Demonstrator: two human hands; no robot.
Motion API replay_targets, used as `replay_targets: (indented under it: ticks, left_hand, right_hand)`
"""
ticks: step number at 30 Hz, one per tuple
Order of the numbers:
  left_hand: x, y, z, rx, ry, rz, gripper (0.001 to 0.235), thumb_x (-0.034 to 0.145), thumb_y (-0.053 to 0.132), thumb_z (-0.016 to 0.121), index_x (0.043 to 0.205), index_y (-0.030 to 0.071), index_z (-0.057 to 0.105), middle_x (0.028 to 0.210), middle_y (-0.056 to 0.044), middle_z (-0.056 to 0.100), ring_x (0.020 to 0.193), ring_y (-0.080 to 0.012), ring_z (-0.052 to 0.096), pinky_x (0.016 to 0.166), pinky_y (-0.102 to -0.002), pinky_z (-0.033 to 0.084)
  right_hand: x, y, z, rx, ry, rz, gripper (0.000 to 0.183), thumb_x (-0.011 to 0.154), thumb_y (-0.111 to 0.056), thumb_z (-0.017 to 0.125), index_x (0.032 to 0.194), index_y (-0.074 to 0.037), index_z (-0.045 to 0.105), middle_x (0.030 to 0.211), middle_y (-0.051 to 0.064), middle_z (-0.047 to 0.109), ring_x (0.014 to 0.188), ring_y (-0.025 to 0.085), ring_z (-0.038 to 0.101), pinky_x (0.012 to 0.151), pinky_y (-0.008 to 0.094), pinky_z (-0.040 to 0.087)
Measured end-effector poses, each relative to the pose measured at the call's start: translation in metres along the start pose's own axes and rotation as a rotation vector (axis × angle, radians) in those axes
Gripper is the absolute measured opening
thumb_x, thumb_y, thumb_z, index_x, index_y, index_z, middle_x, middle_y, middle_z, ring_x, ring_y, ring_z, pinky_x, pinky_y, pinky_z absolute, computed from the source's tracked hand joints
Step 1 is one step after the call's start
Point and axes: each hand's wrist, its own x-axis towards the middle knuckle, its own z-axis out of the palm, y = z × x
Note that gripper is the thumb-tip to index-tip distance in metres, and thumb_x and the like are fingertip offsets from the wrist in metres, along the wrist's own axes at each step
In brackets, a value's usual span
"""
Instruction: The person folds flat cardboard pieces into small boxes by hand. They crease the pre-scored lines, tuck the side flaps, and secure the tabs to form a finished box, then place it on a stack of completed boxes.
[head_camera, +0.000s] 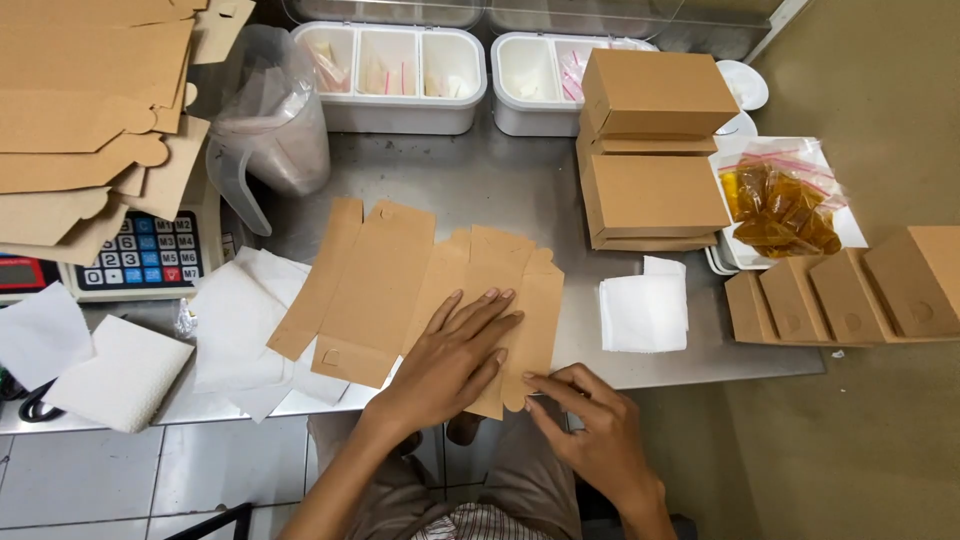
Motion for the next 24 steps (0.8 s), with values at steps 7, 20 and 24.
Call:
replay_targets:
  ticks: [7, 20, 24]
  left_hand:
    - [-0.003, 0.006, -0.007, -0.006, 0.03, 0.025, 0.045, 0.108, 0.018, 0.04, 0.15, 0.008, 0.05, 0.165, -0.019, 0.037, 0.156, -0.0321, 0.03, 0.128, -0.051, 0.013]
    - [-0.002, 0.001, 0.001, -0.002, 0.049, -0.048, 0.057, 0.11, 0.04, 0.042, 0.152, 0.001, 0.044, 0.164, -0.018, 0.038, 0.156, -0.0286, 0.027, 0.128, -0.047, 0.012]
    - [-0.001, -0.006, 0.006, -0.026, 0.086, -0.09, 0.068, 0.106, 0.043, 0.055, 0.157, 0.003, 0.038, 0.172, -0.021, 0.01, 0.161, -0.0381, 0.003, 0.13, -0.053, 0.004]
  right_hand:
    - [0.013, 0.007, 0.004, -0.098, 0.159, -0.052, 0.007, 0.086, -0.019, 0.083, 0.09, -0.014, 0.08, 0.102, 0.002, 0.068, 0.093, 0.018, 0.061, 0.077, 0.031, 0.05]
    - [0.012, 0.008, 0.021, -0.036, 0.192, 0.103, 0.024, 0.09, -0.02, 0.078, 0.113, -0.015, 0.073, 0.124, 0.002, 0.071, 0.12, 0.02, 0.065, 0.106, 0.038, 0.045]
    - [0.015, 0.003, 0.006, 0.105, 0.132, 0.162, 0.03, 0.089, -0.014, 0.079, 0.118, -0.01, 0.072, 0.127, 0.007, 0.07, 0.126, 0.022, 0.063, 0.111, 0.039, 0.049]
